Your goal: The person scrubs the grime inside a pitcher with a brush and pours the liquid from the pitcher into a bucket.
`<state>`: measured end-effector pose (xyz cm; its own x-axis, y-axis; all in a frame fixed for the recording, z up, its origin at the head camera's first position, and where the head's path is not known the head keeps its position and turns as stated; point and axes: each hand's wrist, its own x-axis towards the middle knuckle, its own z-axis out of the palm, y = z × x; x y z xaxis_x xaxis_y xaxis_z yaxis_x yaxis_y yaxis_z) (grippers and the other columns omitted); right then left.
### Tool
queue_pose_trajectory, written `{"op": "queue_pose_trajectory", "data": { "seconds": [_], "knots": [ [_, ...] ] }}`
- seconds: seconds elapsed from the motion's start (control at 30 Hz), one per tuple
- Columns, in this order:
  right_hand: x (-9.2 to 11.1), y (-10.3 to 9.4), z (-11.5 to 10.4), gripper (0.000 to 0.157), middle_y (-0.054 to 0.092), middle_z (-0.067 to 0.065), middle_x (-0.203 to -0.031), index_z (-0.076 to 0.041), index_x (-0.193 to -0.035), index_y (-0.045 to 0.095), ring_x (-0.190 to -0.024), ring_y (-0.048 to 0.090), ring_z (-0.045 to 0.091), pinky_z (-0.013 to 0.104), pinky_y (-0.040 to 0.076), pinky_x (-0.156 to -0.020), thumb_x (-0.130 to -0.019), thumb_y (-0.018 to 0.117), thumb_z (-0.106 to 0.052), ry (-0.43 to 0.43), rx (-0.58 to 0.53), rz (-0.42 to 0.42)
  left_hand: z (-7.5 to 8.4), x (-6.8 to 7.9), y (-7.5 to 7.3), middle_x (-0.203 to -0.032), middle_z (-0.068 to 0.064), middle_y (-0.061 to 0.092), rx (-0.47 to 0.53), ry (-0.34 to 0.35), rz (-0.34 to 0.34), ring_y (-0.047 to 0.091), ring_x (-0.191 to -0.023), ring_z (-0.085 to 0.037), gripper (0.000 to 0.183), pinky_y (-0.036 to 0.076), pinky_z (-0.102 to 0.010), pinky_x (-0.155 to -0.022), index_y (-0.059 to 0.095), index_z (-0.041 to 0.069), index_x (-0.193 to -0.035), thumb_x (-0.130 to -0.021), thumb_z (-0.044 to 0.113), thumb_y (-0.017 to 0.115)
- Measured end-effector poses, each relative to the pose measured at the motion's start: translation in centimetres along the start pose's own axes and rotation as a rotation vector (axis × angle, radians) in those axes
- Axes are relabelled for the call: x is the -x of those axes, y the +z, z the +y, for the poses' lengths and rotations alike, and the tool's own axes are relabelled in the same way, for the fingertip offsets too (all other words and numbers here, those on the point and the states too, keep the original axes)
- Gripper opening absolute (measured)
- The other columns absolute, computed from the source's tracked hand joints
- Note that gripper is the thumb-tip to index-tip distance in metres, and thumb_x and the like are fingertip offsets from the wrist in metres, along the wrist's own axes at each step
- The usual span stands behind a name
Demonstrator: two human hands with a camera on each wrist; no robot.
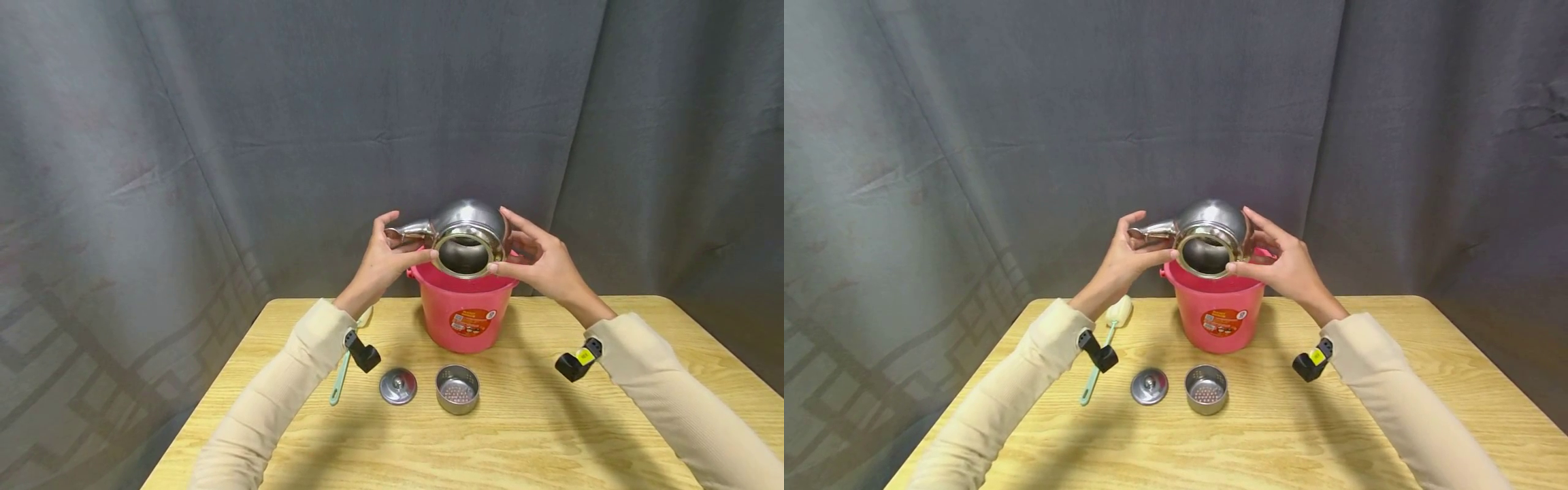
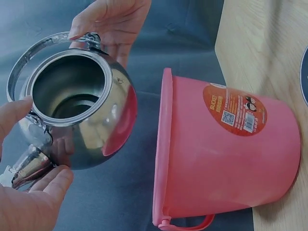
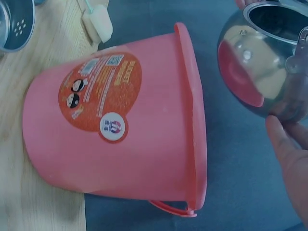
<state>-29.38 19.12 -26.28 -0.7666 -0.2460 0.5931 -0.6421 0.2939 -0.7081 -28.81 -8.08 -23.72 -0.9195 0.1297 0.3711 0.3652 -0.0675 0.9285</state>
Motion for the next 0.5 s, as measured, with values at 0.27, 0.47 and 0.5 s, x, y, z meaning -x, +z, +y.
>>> {"op": "queue_pose_trajectory", "data": {
  "seconds": [0.27,0.47,0.5],
  "knots": [
    [0.6,-0.2,-0.4,0.077,0.065,0.007,-0.108,-0.020,-0.150,0.038,-0.096,0.062,0.011,0.021,0.051,-0.074,-0.083,0.075,-0.009,0.055,-0.053,-0.013,0.1,0.4,0.2,-0.121,-0.017,0.060,0.060,-0.023,-0.016,0.061,-0.110,-0.025,0.087,0.047,-0.030,-0.094,0.022,0.010,-0.142,-0.076,-0.008,0.077],
    [1.1,-0.1,-1.0,0.069,0.067,0.004,-0.104,-0.019,-0.149,0.040,-0.094,0.064,0.010,0.020,0.050,-0.078,-0.088,0.071,-0.014,0.115,-0.086,-0.006,-0.2,1.0,-0.1,-0.125,-0.014,0.060,0.107,-0.054,-0.069,0.061,-0.111,-0.023,0.086,0.046,-0.032,-0.094,0.023,0.013,-0.142,-0.077,-0.006,0.076],
    [1.1,-0.1,-1.0,0.068,0.068,0.003,-0.104,-0.019,-0.149,0.040,-0.094,0.064,0.010,0.019,0.050,-0.079,-0.088,0.071,-0.015,0.127,-0.091,-0.006,-0.3,1.2,-0.1,-0.125,-0.015,0.060,0.115,-0.051,-0.078,0.061,-0.112,-0.023,0.085,0.047,-0.032,-0.094,0.024,0.013,-0.142,-0.077,-0.006,0.076]
  ]
}}
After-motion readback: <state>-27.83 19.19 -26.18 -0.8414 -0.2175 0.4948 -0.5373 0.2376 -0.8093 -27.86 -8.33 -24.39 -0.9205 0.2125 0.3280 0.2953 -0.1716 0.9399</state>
